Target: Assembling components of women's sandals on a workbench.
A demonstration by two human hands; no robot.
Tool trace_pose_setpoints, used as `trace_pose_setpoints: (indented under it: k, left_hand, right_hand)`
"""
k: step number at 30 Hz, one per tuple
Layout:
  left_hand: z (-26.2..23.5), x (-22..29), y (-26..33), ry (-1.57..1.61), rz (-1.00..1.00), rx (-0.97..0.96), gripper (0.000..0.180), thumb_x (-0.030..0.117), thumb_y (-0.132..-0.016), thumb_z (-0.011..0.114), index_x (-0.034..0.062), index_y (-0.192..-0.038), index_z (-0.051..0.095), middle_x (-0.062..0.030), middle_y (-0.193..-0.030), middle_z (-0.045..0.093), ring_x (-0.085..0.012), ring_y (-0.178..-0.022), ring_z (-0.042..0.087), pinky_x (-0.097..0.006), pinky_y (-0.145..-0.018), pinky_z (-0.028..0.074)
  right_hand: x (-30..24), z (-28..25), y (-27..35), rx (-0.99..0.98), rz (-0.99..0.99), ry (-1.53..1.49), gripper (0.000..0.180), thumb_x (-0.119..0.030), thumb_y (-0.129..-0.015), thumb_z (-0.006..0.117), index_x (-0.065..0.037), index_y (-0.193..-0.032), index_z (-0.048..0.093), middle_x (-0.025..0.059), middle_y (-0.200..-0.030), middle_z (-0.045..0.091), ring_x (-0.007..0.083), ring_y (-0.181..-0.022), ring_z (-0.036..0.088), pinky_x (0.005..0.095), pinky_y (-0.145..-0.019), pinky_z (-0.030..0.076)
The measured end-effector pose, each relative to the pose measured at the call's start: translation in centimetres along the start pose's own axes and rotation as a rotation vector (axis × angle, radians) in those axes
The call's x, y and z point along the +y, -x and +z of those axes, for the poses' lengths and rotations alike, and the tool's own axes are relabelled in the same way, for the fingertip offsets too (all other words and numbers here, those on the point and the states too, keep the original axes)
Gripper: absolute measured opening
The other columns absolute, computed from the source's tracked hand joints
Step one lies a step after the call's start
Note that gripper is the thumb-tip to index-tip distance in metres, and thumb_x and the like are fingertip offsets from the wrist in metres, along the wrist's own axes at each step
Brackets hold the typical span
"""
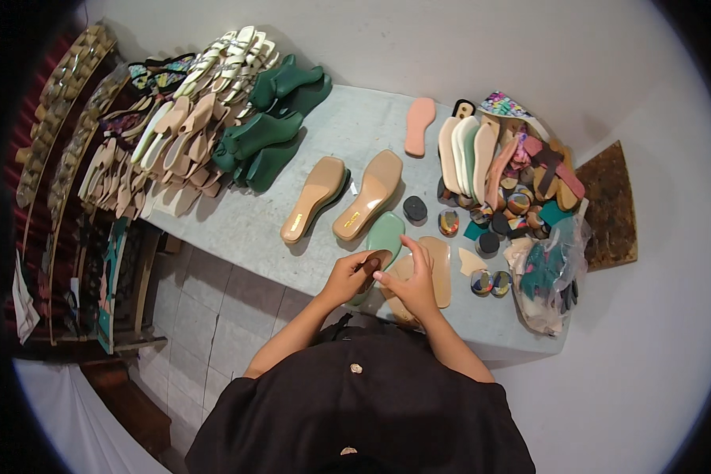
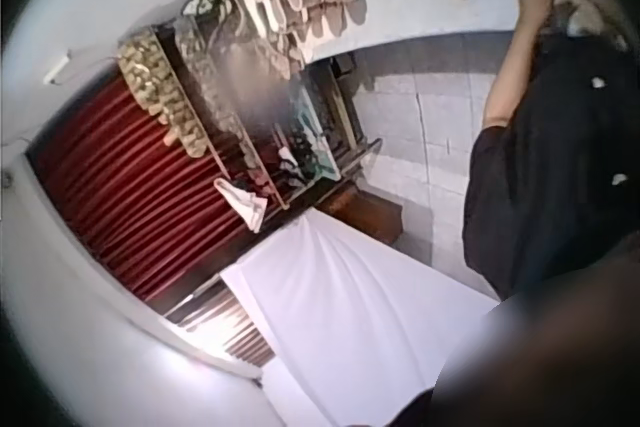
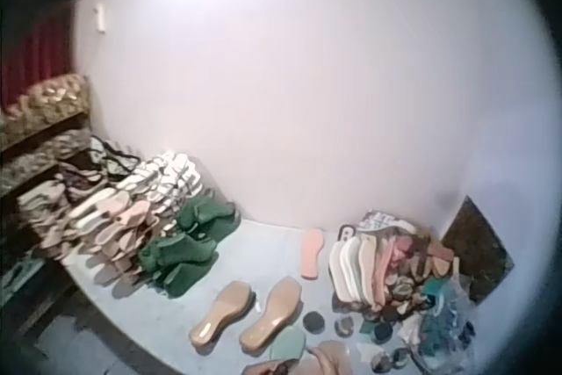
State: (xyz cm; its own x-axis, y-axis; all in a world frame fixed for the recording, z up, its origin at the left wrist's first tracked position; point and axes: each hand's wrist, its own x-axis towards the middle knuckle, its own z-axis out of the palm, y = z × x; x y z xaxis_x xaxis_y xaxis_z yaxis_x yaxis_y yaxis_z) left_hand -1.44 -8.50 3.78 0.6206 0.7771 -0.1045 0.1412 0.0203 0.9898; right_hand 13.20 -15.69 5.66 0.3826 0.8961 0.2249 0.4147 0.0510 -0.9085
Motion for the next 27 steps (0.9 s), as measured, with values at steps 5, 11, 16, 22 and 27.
trace_pose_setpoints:
  k: [5, 11, 16, 22, 27]
  left_hand:
    - [-0.9, -0.2, 1.3, -0.003, 0.043, 0.026, 0.025, 0.016, -0.090, 0.054, 0.0012, -0.109, 0.060, -0.0058, -0.079, 0.064, -0.0077, -0.070, 0.053, -0.024, -0.065, 0.045]
    - [-2.1, -1.8, 2.1, -0.027, 0.045, 0.118, 0.024, 0.017, -0.088, 0.060, -0.0002, -0.104, 0.062, -0.0038, -0.084, 0.065, -0.0080, -0.074, 0.057, -0.024, -0.066, 0.046]
    - [-4.2, -2.6, 2.6, -0.041, -0.079, 0.127, 0.021, 0.015, -0.084, 0.064, -0.0017, -0.096, 0.064, -0.0056, -0.082, 0.065, -0.0091, -0.075, 0.058, -0.024, -0.068, 0.047]
    - [-5.4, -3.9, 2.7, -0.116, -0.166, 0.185, 0.020, 0.017, -0.082, 0.066, -0.0020, -0.090, 0.065, -0.0045, -0.075, 0.064, -0.0089, -0.069, 0.058, -0.023, -0.063, 0.046]
    - [-4.3, -5.8, 3.0, -0.204, -0.289, 0.128, 0.026, 0.015, -0.080, 0.067, -0.0020, -0.099, 0.062, -0.0058, -0.071, 0.064, -0.0091, -0.065, 0.058, -0.024, -0.061, 0.046]
  right_hand:
    - [1.3, 0.2, -0.9, -0.175, 0.033, -0.066, 0.021, -0.021, -0.078, 0.069, -0.002, -0.086, 0.066, 0.0110, -0.100, 0.059, 0.0248, -0.098, 0.052, 0.0354, -0.089, 0.038]
    - [1.5, 0.6, -2.5, -0.052, 0.034, -0.089, 0.019, -0.016, -0.079, 0.067, 0.000, -0.088, 0.065, 0.0107, -0.093, 0.061, 0.0205, -0.093, 0.055, 0.0316, -0.085, 0.040]
    - [2.2, 1.4, -4.1, -0.126, 0.130, -0.189, 0.022, -0.013, -0.080, 0.066, 0.003, -0.095, 0.064, 0.0075, -0.080, 0.065, 0.0109, -0.081, 0.058, 0.0237, -0.073, 0.045]
    - [4.4, 3.2, -4.8, -0.103, 0.163, 0.037, 0.025, -0.025, -0.080, 0.065, -0.003, -0.093, 0.067, 0.0058, -0.078, 0.067, 0.0164, -0.078, 0.061, 0.0349, -0.092, 0.030]
    - [7.4, 3.7, -3.7, -0.167, 0.195, 0.260, 0.021, -0.028, -0.080, 0.063, -0.009, -0.087, 0.068, 0.0035, -0.077, 0.066, 0.0196, -0.078, 0.059, 0.0473, -0.094, 0.020]
